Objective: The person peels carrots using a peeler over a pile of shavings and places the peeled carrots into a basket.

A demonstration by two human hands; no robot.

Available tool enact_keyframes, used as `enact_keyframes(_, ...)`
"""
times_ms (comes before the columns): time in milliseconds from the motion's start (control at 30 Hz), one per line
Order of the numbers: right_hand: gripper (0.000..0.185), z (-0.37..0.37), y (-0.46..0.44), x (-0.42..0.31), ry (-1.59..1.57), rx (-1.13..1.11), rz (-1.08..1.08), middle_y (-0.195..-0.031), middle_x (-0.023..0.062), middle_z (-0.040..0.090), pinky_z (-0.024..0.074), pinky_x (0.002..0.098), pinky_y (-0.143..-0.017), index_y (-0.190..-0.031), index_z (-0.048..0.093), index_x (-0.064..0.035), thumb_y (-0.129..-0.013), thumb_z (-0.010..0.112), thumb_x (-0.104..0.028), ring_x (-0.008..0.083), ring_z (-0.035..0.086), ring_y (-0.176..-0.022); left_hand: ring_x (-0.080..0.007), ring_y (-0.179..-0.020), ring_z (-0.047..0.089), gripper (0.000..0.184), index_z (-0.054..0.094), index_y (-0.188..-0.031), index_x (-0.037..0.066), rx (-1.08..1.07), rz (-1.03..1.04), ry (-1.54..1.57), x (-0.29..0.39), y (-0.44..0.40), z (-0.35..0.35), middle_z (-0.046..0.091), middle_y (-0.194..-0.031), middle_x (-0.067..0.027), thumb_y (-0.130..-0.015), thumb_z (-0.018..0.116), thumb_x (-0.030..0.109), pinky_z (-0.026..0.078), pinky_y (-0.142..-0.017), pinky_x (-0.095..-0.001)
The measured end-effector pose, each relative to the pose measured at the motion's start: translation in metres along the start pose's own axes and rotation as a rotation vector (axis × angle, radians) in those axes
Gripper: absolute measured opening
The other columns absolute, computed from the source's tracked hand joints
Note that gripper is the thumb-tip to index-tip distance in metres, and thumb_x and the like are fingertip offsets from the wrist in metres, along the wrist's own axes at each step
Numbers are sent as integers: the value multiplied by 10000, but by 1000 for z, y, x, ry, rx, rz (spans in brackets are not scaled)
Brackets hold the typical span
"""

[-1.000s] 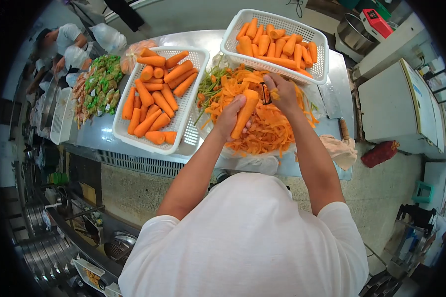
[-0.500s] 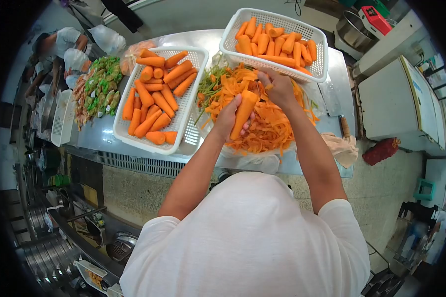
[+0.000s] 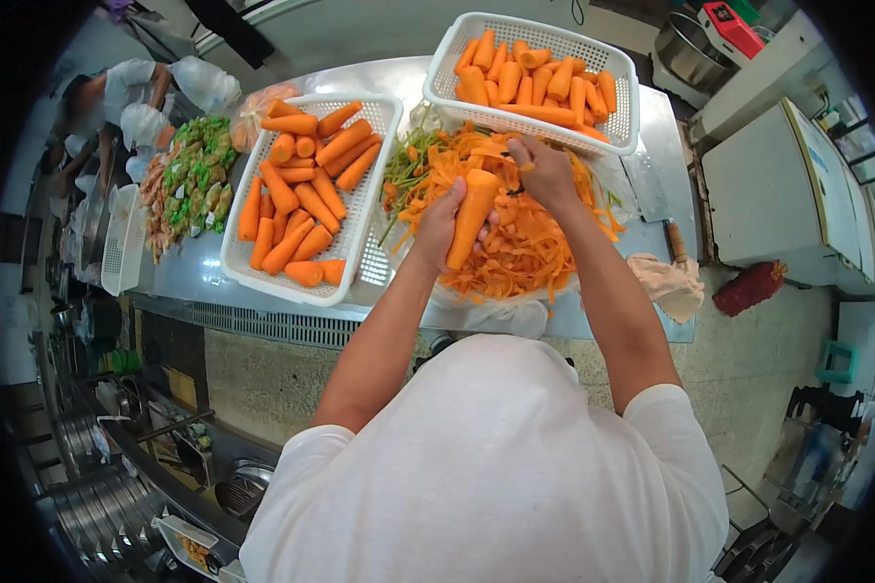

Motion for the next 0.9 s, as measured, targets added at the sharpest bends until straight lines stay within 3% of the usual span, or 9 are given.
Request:
enact_keyframes(100, 391, -11, 6, -21, -391, -37, 226, -726, 79, 702, 513, 388, -641, -1057, 719, -100, -1014, 524, -436, 282, 682, -685, -122, -603, 604, 544, 599, -1149, 59, 70, -11, -5, -4, 6, 7, 645, -826, -75, -1055, 383, 550, 498, -432, -234)
enact_keyframes(167, 387, -9, 0, -17, -470, -121, 23, -713, 83, 701, 507, 384, -632, -1038, 723, -94, -1013, 531, -429, 279, 675, -659, -110, -583, 602, 538, 597, -1163, 46, 49, -19, -19, -6, -3, -3, 644, -831, -84, -1058, 388, 531, 510, -410, -213)
enact_keyframes(267, 375, 1, 1, 7, -177, 35, 101, -680, 95, 677, 498, 391, -616, -996, 719, -83, -1016, 535, -409, 277, 668, -637, -108, -566, 608, 525, 568, -1223, 39, -129, -81, 75, -8, -1, -25, 639, -886, -110, -1061, 398, 510, 525, -402, -201)
enact_keyframes(500, 394, -11, 7, -13, -463, -39, -75, -677, 108, 669, 490, 399, -613, -945, 709, -70, -1015, 545, -422, 307, 657, -638, -162, -599, 658, 479, 494, -1355, 102, -153, -36, 344, -3, -3, -8, 649, -972, -175, -1084, 351, 471, 544, -423, -237)
enact_keyframes(567, 427, -7, 14, 14, -245, -39, 185, -710, 116, 684, 503, 420, -658, -952, 711, -65, -1020, 529, -445, 330, 663, -682, -170, -629, 669, 497, 489, -1348, 83, -292, -73, 460, -4, 1, -15, 644, -960, -174, -1079, 361, 481, 551, -426, -237)
enact_keyframes(700, 467, -14, 22, 29, -141, -82, 281, -745, 143, 685, 508, 452, -709, -951, 712, -64, -1025, 502, -475, 357, 667, -746, -190, -632, 667, 468, 489, -1314, 67, -198, -86, 484, -4, -10, -19, 638, -944, -156, -1070, 420, 460, 549, -433, -278)
enact_keyframes(767, 518, -10, 25, 34, -172, -17, 255, -763, 162, 680, 498, 481, -730, -923, 699, -58, -1027, 471, -512, 375, 658, -777, -211, -700, 690, 448, 465, -1309, 105, 103, -35, -115, 1, -24, -18, 631, -988, -156, -1023, 532, 444, 565, -514, -307)
enact_keyframes(867, 553, -17, 26, 37, -132, -32, 315, -759, 173, 668, 485, 488, -709, -885, 674, -44, -1027, 455, -532, 396, 644, -771, -221, -793, 698, 425, 435, -1227, 95, 266, 102, -569, 35, -32, 11, 649, -1061, -173, -961, 649, 349, 548, -549, -313)
enact_keyframes(900, 553, -18, 26, 41, -133, -36, 311, -759, 173, 668, 485, 488, -709, -885, 674, -44, -1027, 455, -532, 396, 644, -771, -248, -913, 693, 410, 401, -1186, 100, 217, 190, -382, 48, -33, 14, 609, -1140, -174, -922, 687, 229, 595, -659, -347)
Point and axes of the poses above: each hand's wrist, its own y-axis away from the middle knuckle, its own z-axis out of the palm, x = y × z, the point moved 1 cm from there along -y, towards the middle knuckle
